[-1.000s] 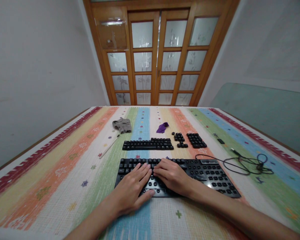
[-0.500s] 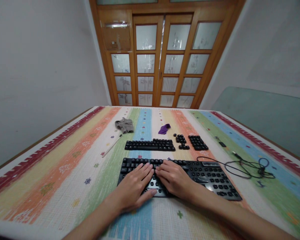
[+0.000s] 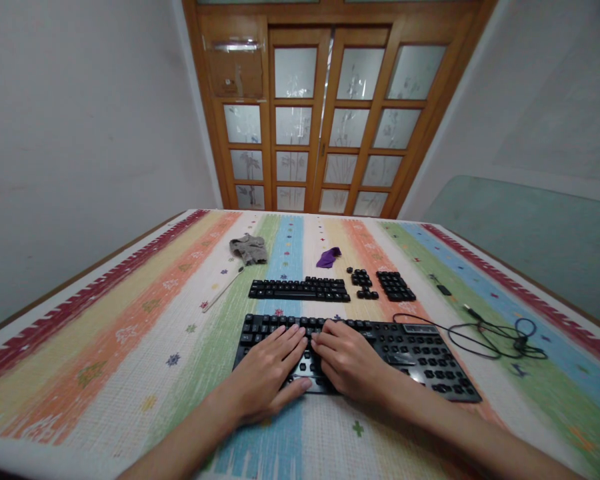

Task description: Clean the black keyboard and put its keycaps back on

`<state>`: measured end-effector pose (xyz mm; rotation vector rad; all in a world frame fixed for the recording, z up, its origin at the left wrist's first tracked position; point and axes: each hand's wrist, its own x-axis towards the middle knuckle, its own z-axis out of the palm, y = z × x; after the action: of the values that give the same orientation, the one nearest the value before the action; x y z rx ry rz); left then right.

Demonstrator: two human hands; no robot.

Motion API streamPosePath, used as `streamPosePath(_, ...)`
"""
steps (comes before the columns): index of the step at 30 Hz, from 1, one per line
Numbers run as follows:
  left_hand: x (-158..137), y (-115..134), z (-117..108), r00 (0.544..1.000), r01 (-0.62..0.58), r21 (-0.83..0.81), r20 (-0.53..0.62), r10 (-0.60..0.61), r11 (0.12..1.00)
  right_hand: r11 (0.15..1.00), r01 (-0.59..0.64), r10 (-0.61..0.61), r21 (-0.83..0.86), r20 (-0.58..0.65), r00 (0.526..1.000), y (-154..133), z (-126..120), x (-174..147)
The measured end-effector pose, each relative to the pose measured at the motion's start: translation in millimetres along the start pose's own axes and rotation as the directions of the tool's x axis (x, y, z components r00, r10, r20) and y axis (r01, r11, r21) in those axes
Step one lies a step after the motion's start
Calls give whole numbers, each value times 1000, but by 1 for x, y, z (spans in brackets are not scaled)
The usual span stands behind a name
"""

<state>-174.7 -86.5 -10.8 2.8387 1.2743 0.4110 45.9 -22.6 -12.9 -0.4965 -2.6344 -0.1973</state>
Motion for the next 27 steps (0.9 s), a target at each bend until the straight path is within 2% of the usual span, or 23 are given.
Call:
streamPosePath(4,1,0,2,1000,-13,15,-8,13,1000,998,43,-41,-39,44,998,-4,6,1)
streamPosePath(8,2,1,4,1000,-20,5,-17,20,1000,1000,12,-12,16,34,999,-1,7,5)
streamPosePath(12,2,2,5,1000,-9,-12,-9,9,1000,998,-27,22,48,104,994,0,2,4)
streamPosePath(19,2,5,4,1000,-20,-54,-6,20,998,996,-89,84,25,151,985,-7,-3,6)
streamPosePath(23,2,5,2,1000,-25,-51,8,26,998,984,-138,127,113,102,987,15,-16,24)
streamPosePath(26,2,4,2,999,-34,-69,18,36,997,968,-191,198,165,-26,980,49,-18,42)
streamPosePath(27,2,3,2,999,-35,-74,22,36,997,965,-203,210,163,-23,978,62,-17,48)
